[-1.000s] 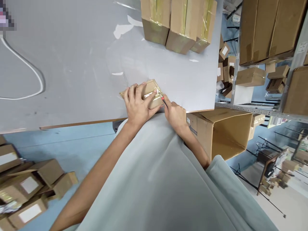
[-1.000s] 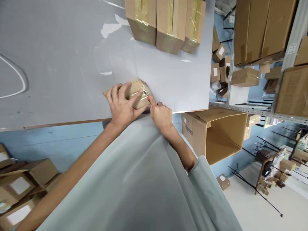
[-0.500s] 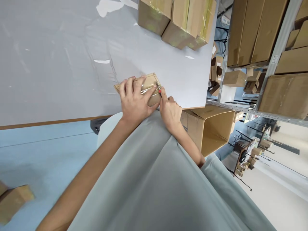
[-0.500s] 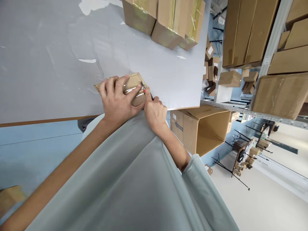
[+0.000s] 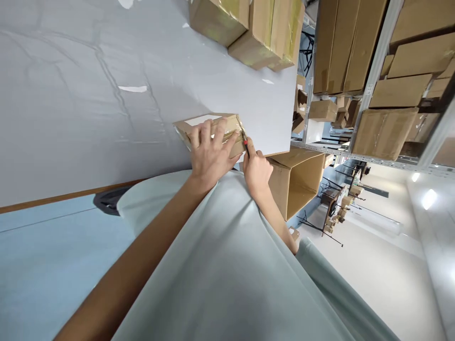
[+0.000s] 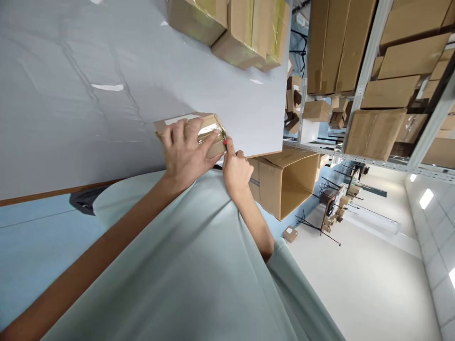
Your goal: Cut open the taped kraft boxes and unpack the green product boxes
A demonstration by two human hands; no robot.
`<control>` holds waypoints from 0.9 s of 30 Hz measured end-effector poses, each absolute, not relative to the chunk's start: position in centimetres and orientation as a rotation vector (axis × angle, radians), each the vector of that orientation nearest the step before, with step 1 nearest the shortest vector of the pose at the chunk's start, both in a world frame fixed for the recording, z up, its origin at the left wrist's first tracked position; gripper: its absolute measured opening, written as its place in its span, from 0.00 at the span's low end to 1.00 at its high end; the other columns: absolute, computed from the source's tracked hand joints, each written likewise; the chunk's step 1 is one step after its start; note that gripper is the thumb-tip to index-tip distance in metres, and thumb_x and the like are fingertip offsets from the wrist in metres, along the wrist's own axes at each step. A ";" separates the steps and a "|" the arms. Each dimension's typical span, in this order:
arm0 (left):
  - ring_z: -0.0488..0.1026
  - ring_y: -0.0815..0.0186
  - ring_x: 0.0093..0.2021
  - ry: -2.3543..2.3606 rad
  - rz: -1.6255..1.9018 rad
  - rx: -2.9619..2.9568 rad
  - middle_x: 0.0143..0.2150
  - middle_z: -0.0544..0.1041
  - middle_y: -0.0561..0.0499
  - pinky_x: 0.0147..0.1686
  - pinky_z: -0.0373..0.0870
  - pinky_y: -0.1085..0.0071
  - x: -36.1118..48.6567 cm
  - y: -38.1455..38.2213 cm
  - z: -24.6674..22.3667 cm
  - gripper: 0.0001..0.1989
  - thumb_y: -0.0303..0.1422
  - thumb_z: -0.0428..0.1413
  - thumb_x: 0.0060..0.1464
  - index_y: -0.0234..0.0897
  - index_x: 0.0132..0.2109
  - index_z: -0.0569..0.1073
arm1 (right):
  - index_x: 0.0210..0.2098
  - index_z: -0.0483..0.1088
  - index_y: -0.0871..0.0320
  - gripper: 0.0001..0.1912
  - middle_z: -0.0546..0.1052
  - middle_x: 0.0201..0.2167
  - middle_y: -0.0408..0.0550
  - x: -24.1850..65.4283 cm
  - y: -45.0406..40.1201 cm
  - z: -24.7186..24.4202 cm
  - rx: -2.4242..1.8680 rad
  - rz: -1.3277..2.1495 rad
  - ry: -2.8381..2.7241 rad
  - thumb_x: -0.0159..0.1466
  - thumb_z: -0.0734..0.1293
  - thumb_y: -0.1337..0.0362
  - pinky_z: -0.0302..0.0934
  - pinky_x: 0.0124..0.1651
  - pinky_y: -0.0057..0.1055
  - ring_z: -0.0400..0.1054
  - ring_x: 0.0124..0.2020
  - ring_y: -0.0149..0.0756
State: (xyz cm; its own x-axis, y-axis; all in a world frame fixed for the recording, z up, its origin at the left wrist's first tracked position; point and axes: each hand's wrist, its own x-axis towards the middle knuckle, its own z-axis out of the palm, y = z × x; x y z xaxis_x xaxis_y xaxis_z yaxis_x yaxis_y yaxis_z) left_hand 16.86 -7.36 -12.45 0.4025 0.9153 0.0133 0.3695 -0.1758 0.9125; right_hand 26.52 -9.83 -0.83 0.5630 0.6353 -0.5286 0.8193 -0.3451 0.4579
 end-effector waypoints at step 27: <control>0.61 0.30 0.82 1.180 0.645 1.911 0.80 0.71 0.40 0.80 0.50 0.27 8.1 -7.8 -14.2 0.34 0.57 0.74 0.54 0.57 0.65 0.82 | 0.57 0.74 0.62 0.20 0.88 0.49 0.60 37.2 -12.3 -9.9 2.957 -1.325 1.114 0.84 0.57 0.55 0.72 0.37 0.27 0.81 0.34 0.35</control>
